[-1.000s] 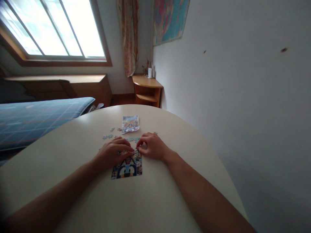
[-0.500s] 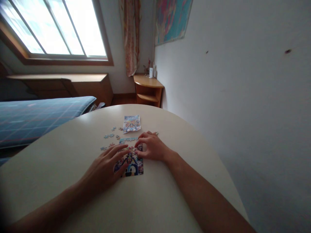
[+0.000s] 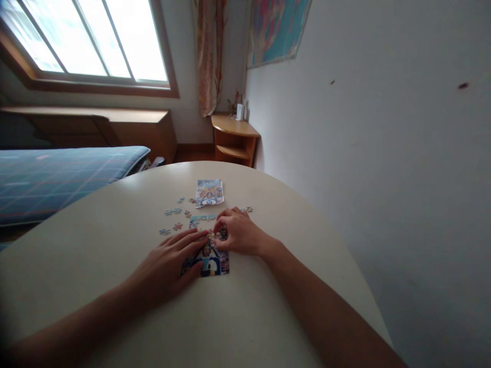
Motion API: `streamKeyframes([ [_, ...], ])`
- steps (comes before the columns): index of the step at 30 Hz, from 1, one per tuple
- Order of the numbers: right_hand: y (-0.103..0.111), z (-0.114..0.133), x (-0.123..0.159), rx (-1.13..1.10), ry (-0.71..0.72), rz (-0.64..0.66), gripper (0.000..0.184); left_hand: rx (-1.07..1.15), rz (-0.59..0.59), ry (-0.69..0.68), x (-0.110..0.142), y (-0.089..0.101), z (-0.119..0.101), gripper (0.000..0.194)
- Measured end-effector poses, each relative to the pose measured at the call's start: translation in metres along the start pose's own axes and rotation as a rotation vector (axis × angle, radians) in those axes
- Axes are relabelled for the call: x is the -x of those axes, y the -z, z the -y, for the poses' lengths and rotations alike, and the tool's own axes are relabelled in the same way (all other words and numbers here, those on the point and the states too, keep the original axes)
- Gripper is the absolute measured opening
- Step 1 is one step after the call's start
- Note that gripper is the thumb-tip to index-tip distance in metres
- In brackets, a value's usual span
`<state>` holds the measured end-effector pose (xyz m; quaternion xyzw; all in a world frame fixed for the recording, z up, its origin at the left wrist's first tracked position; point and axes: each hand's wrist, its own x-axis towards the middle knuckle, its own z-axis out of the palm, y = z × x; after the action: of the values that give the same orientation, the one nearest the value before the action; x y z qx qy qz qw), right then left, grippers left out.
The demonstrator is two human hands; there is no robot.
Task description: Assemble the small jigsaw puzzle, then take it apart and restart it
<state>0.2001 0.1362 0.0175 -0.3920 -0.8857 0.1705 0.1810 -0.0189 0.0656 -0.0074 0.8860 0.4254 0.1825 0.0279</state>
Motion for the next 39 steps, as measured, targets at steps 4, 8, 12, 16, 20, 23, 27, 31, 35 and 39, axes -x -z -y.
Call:
streamKeyframes([
  [4,-0.0004,-0.0014,-0.0002,-0.006,0.006,-0.004,0.017,-0.002,0.000,0.000,0.0003,0.0010,0.0000,0.047],
  [8,-0.0006,-0.0029,0.0000,-0.019,0.031,-0.014,0.019,-0.008,0.003,-0.003,0.0009,0.0004,0.0004,0.047],
  [12,-0.0010,-0.0034,0.0007,-0.045,0.044,0.000,0.013,-0.005,-0.005,-0.006,0.0013,0.0003,0.0002,0.047],
  [16,0.0003,-0.0017,0.0012,-0.043,0.043,-0.003,0.020,0.002,-0.011,-0.007,0.0012,0.0018,-0.0006,0.048],
  [20,0.0017,-0.0009,0.0010,0.035,0.025,-0.023,0.024,0.012,-0.016,-0.009,0.0010,0.0026,-0.0009,0.049],
  [23,0.0015,-0.0017,0.0006,0.060,0.022,-0.026,0.019,0.020,-0.018,-0.007,0.0009,0.0025,-0.0009,0.049],
  [27,0.0015,-0.0019,0.0001,0.095,0.043,-0.042,0.014,0.007,-0.002,-0.005,0.0002,0.0028,-0.0012,0.049],
  [31,0.0021,-0.0008,-0.0002,0.092,0.040,-0.048,0.014,-0.006,0.006,-0.001,0.0002,0.0026,-0.0011,0.049],
  [35,0.0007,0.0000,-0.0007,0.067,0.007,-0.053,0.014,-0.006,-0.004,-0.002,0.0013,0.0014,-0.0005,0.050],
  [39,0.0010,0.0007,-0.0011,0.022,-0.017,-0.053,0.017,0.002,-0.003,0.001,0.0018,0.0017,-0.0007,0.050],
])
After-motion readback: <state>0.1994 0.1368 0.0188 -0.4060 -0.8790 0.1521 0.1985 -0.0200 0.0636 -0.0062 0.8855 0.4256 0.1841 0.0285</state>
